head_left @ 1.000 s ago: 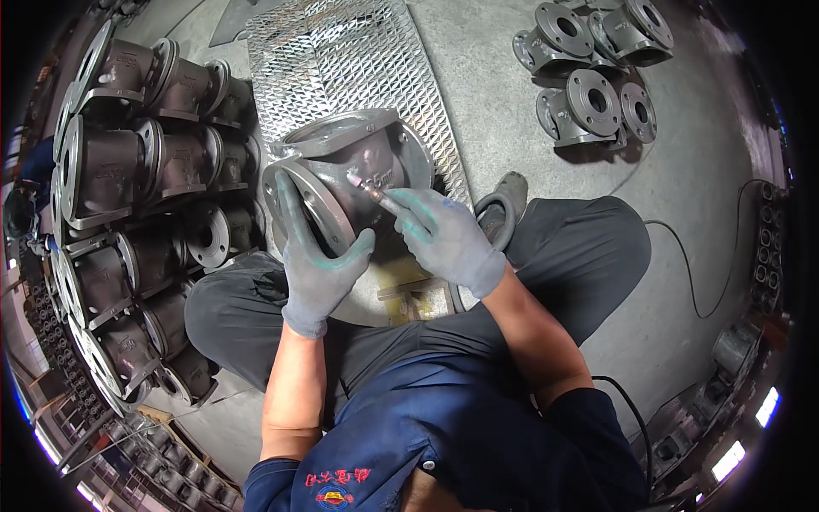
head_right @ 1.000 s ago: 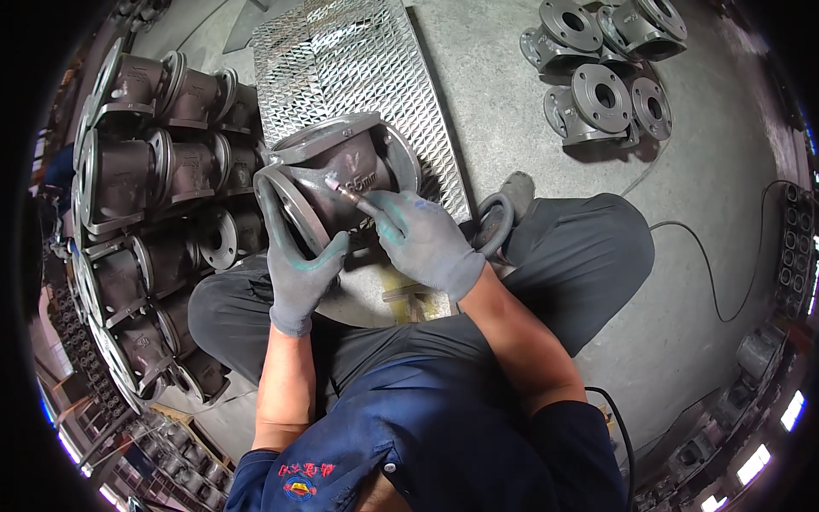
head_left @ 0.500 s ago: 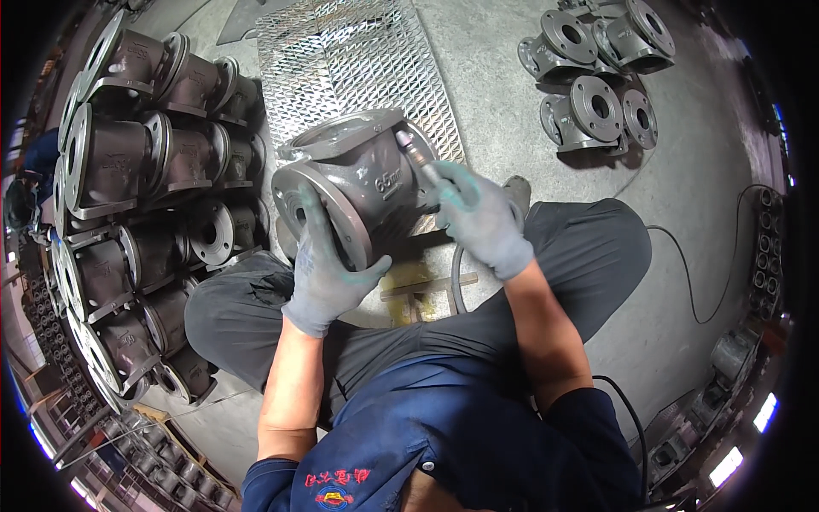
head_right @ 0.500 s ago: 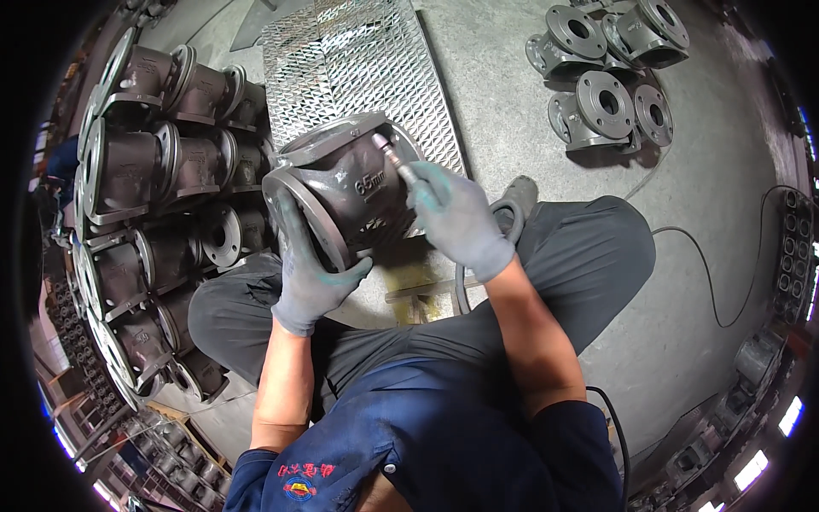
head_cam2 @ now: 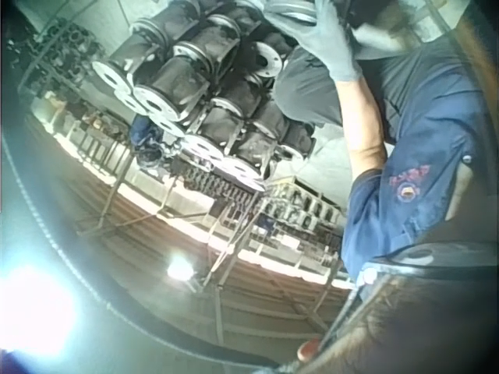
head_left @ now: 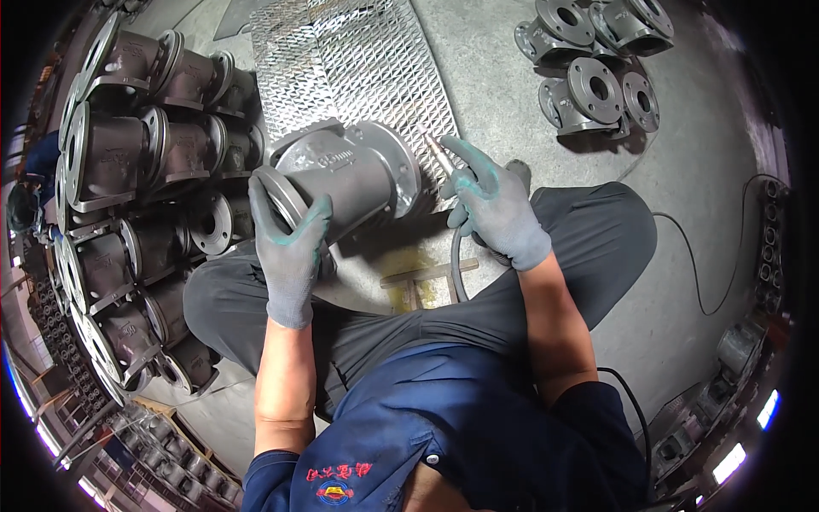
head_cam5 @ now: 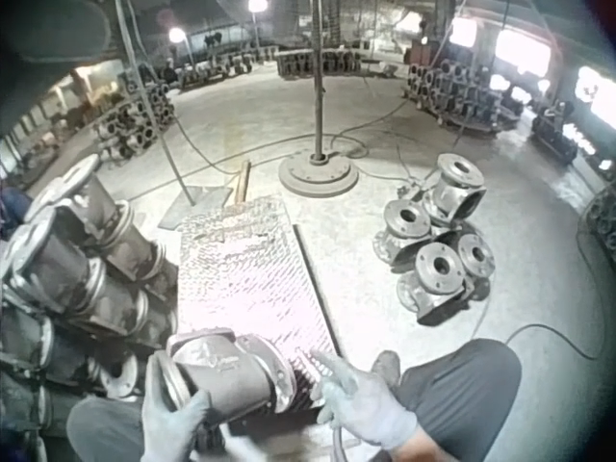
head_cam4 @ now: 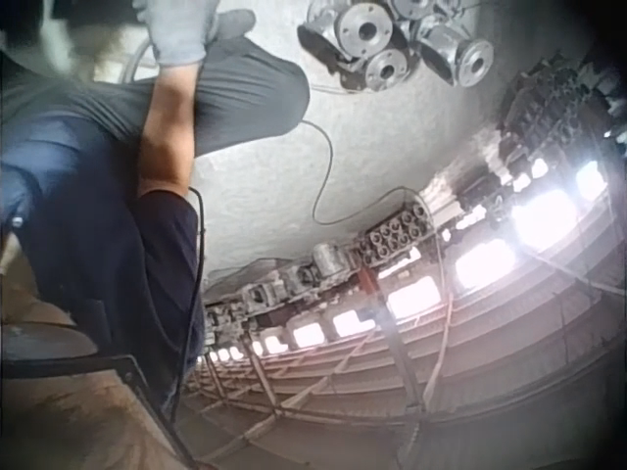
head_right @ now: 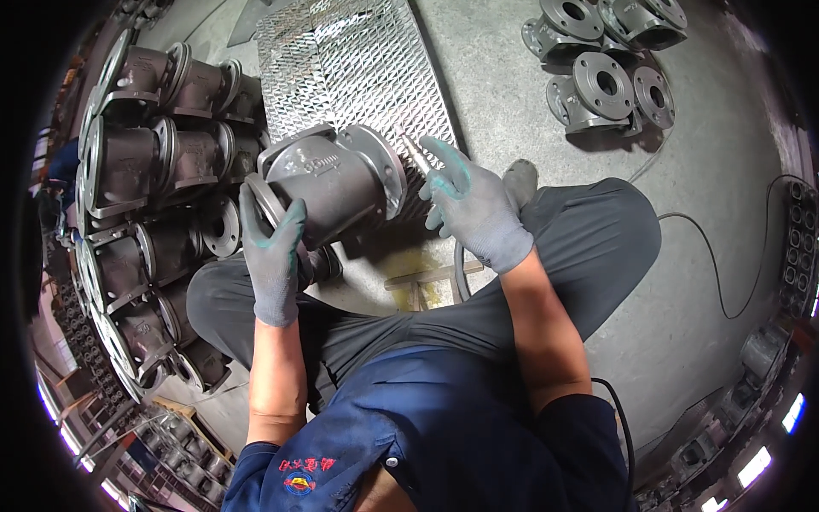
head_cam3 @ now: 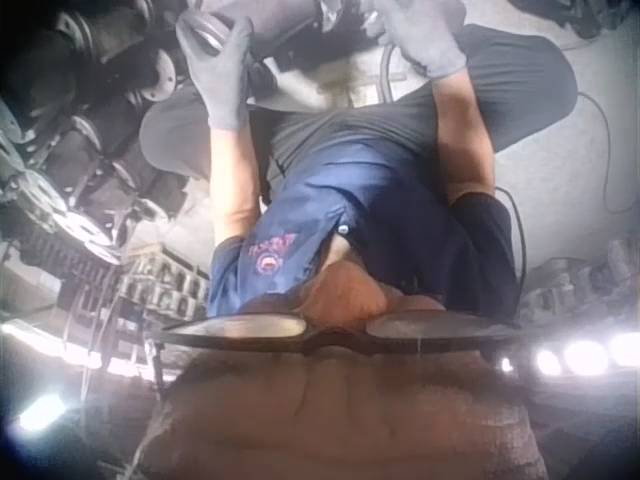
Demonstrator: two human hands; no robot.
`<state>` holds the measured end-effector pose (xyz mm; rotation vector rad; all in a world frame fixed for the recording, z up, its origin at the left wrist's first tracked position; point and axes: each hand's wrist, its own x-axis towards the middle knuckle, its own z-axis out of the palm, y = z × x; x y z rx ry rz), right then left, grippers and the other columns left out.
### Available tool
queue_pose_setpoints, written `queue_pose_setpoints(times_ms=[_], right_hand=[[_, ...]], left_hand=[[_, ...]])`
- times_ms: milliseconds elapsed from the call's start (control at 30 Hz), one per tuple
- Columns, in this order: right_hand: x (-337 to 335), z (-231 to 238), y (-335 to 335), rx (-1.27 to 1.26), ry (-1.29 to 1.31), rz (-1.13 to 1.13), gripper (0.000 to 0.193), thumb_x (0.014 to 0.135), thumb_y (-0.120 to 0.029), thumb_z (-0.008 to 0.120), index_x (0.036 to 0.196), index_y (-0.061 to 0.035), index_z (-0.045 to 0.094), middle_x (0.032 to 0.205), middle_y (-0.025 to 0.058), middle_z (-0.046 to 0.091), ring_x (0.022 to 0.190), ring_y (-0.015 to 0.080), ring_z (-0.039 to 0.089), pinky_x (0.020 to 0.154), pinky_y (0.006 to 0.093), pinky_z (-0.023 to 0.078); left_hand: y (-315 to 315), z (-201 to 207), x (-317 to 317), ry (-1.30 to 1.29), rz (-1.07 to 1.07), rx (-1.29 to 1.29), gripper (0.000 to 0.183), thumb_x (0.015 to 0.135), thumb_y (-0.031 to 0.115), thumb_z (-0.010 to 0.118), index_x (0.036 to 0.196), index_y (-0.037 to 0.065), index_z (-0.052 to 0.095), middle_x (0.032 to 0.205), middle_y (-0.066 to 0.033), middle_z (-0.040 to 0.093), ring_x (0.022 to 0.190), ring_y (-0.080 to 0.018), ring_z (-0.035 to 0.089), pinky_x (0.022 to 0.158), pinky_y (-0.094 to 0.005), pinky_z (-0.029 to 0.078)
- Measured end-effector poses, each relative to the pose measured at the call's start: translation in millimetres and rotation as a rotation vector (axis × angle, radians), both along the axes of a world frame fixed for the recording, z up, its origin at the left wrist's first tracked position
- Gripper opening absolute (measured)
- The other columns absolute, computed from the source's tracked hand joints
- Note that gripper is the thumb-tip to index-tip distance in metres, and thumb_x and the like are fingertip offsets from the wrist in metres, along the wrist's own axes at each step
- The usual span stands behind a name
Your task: The person grinds the surfaces of a metal casting using a rotary tool, sets it aside, and picks up another metal casting to grind its interior and exterior with the tool.
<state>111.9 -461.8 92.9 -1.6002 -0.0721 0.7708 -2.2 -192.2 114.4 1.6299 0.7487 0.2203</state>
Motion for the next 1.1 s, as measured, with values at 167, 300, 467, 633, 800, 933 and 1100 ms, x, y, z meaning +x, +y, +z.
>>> queue_pose_setpoints(times_ms=[167,300,467,633,800,933,1100], right_hand=[[2.7,-4.5,5.5,-0.021,0.007,0.014,0.057,0.113,-0.019,0.055,0.169,-0.0096,0.046,0.104,0.0047,0.071,0.073,0.0102,0.067,0.066,0.0242,0.058],[-1.1,-11.2,7.4,0.026,0.027,-0.054,0.06,0.111,-0.016,0.057,0.17,-0.0113,0.046,0.105,0.0051,0.071,0.076,0.0094,0.067,0.07,0.0236,0.057],[-2.8,-16.8,10.5,-0.081,-0.022,-0.058,0.062,0.109,-0.012,0.056,0.17,-0.0126,0.046,0.107,0.0059,0.072,0.077,0.0095,0.068,0.068,0.0235,0.057],[-17.0,-16.2,11.6,-0.015,-0.076,-0.018,0.062,0.108,-0.009,0.053,0.17,-0.0126,0.048,0.107,0.0054,0.072,0.073,0.0102,0.068,0.066,0.0235,0.055],[-35.4,11.0,19.3,-0.037,0.112,0.104,0.061,0.111,-0.008,0.054,0.171,-0.0181,0.047,0.107,0.0037,0.07,0.071,0.0085,0.064,0.072,0.0253,0.058],[-40.8,-10.8,41.1,-0.182,-0.123,0.292,0.061,0.111,-0.005,0.056,0.169,-0.0185,0.05,0.108,0.0039,0.07,0.081,0.0095,0.064,0.078,0.0267,0.058],[-36.3,-16.8,81.1,-0.313,-0.391,0.371,0.062,0.103,-0.004,0.062,0.164,-0.0176,0.056,0.122,0.0203,0.076,0.101,0.0315,0.075,0.096,0.0383,0.059]], left_hand=[[-9.9,3.8,-7.3,-0.053,-0.276,0.431,0.132,0.08,0.017,0.093,0.177,-0.006,0.007,0.159,-0.0279,0.054,0.138,-0.0291,0.062,0.116,-0.0399,0.051],[-13.6,-12.7,-16.7,-0.109,-0.59,0.78,0.141,0.072,0.018,0.096,0.172,-0.014,0.003,0.135,-0.0355,0.066,0.124,-0.0494,0.066,0.108,-0.0527,0.053],[-20.0,-19.1,-9.1,-0.012,-0.55,0.72,0.133,0.073,0.015,0.091,0.174,-0.01,0.007,0.129,-0.0355,0.07,0.105,-0.0505,0.073,0.092,-0.0511,0.06],[-14.5,10.7,13.8,0.007,-0.243,0.496,0.121,0.077,0.013,0.09,0.177,0.001,0.021,0.175,-0.0253,0.041,0.158,-0.0304,0.048,0.127,-0.0392,0.041],[12.3,-9.2,0.9,-0.12,-0.146,0.526,0.115,0.082,0.006,0.085,0.175,-0.008,0.02,0.178,-0.0221,0.035,0.161,-0.0256,0.039,0.13,-0.0362,0.033],[21.8,-14.3,-20.6,-0.166,-0.04,0.37,0.114,0.086,-0.007,0.08,0.177,-0.004,0.012,0.177,-0.0177,0.03,0.153,-0.0219,0.041,0.125,-0.0338,0.04],[24.9,-18.5,-43.2,-0.253,0.064,0.17,0.12,0.086,0.004,0.085,0.176,-0.008,0.007,0.183,-0.0234,0.019,0.167,-0.026,0.025,0.134,-0.0367,0.023]])
